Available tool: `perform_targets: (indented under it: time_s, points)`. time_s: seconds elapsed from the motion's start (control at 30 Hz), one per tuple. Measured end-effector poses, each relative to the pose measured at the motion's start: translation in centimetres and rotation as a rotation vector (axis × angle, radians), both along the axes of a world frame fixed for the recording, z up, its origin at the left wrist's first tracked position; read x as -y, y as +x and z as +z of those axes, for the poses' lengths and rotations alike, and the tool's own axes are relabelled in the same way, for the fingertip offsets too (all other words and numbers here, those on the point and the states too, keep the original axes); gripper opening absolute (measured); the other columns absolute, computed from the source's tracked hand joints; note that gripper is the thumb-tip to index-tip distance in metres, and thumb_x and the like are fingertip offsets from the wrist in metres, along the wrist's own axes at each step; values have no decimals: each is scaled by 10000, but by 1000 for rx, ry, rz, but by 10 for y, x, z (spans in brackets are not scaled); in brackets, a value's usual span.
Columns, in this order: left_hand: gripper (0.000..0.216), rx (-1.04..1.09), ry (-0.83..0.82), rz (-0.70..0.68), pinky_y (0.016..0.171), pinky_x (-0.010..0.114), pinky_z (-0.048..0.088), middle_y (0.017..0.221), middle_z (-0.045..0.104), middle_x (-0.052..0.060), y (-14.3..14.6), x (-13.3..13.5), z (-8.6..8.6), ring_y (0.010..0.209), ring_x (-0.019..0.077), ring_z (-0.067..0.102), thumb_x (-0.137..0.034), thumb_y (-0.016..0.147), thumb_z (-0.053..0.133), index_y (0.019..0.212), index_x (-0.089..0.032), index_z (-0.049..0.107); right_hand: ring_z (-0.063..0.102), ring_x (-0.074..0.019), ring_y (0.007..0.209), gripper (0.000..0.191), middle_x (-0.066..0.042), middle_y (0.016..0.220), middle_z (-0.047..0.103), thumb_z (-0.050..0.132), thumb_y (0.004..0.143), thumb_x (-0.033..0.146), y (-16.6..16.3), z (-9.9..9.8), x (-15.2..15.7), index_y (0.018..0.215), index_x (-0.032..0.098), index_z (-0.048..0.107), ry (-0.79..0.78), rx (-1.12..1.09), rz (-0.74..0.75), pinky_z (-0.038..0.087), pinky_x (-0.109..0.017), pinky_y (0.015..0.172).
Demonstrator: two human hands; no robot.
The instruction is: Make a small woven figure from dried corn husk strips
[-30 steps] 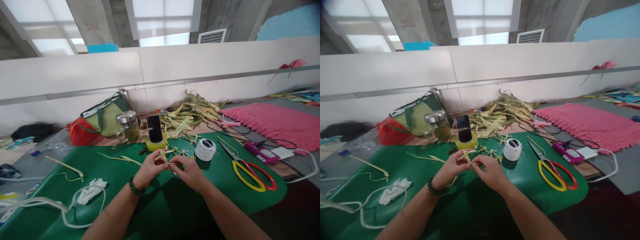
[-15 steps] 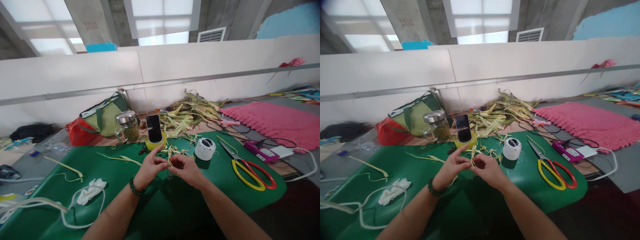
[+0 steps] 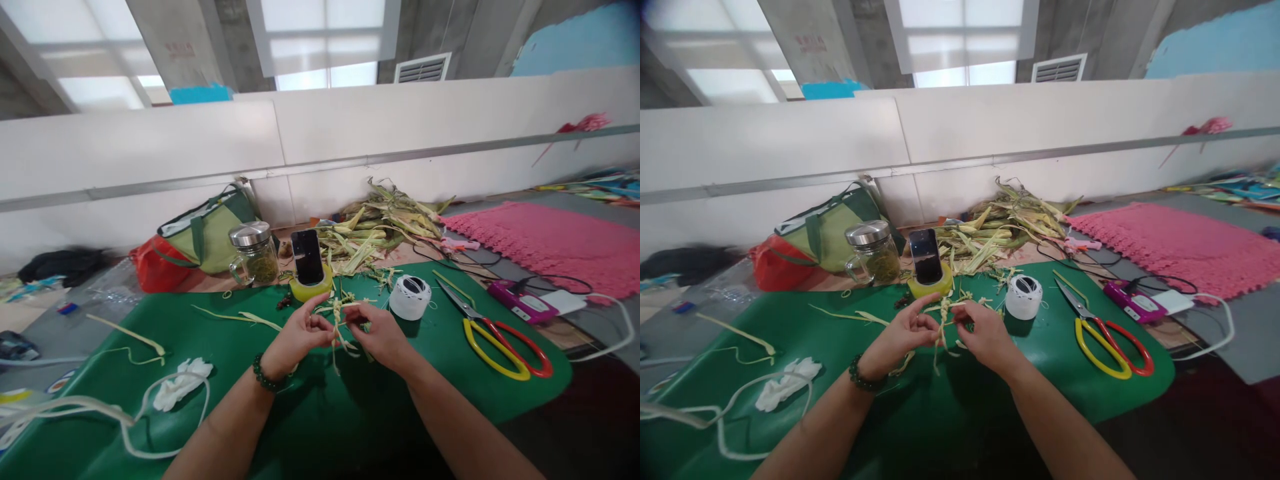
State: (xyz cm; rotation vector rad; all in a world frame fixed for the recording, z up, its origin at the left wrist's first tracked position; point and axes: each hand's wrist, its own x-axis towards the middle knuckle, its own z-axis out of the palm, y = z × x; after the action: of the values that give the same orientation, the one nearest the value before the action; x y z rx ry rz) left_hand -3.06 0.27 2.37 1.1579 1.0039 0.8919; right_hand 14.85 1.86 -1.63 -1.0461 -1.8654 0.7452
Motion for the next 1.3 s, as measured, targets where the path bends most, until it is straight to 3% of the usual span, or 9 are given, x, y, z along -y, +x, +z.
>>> perform_targets:
  time_s: [0.13,0.27,0.37,0.57,0.77,1.0,1.2,1.3]
  points:
    - [1001,-7,-95,-102,539,223,440,644,655,0,-6,0,6,596,163,646,-230,577,795,1411,-125,252,646,-166,737,97,-26,779,681,538,759,160,4,3,-1,783,193,625,-29,-29,50,503,-277,690]
    - [925,-113,-117,-9,531,227,450,791,677,37,-9,-2,9,645,176,674,-352,668,750,1415,-181,233,621,-152,692,73,-15,728,669,562,756,176,5,2,-1,759,185,635,-75,-88,98,480,-239,622]
    - [745,-131,-111,62,564,228,467,794,675,46,-5,-3,6,703,174,677,-435,737,674,1354,-169,352,615,-144,692,96,-14,738,672,555,750,151,3,0,-1,770,181,644,-65,-99,125,473,-228,620]
    - [480,-40,-81,42,623,253,487,694,645,13,2,-4,-3,642,148,638,-369,617,775,1011,-135,632,621,-146,718,148,-21,774,678,526,763,121,-5,0,3,790,194,652,43,-36,119,486,-244,660]
    - [415,0,-41,92,575,236,464,670,571,-29,-3,-7,-4,589,110,577,-291,557,805,920,-145,668,627,-160,703,55,-29,767,677,610,772,239,-3,0,3,786,199,645,-29,-170,31,515,-267,650]
    - [308,-80,144,260,535,225,411,563,564,-33,-4,-9,1,514,86,489,-304,545,795,761,-129,663,590,-141,623,180,-17,696,643,671,718,353,7,6,-1,765,187,621,-65,-484,-172,499,-254,581]
    - [314,-105,180,219,546,233,420,598,564,-33,-1,-7,-1,526,89,495,-299,560,775,794,-128,655,560,-129,602,110,-13,666,647,679,727,286,-8,4,12,682,191,648,24,-163,35,455,-233,555]
    - [344,-80,144,148,546,230,424,643,565,-30,-3,-8,-2,538,87,505,-292,565,776,842,-128,654,581,-135,623,100,-22,704,671,640,759,279,-9,4,11,704,199,665,-13,-155,20,464,-235,567]
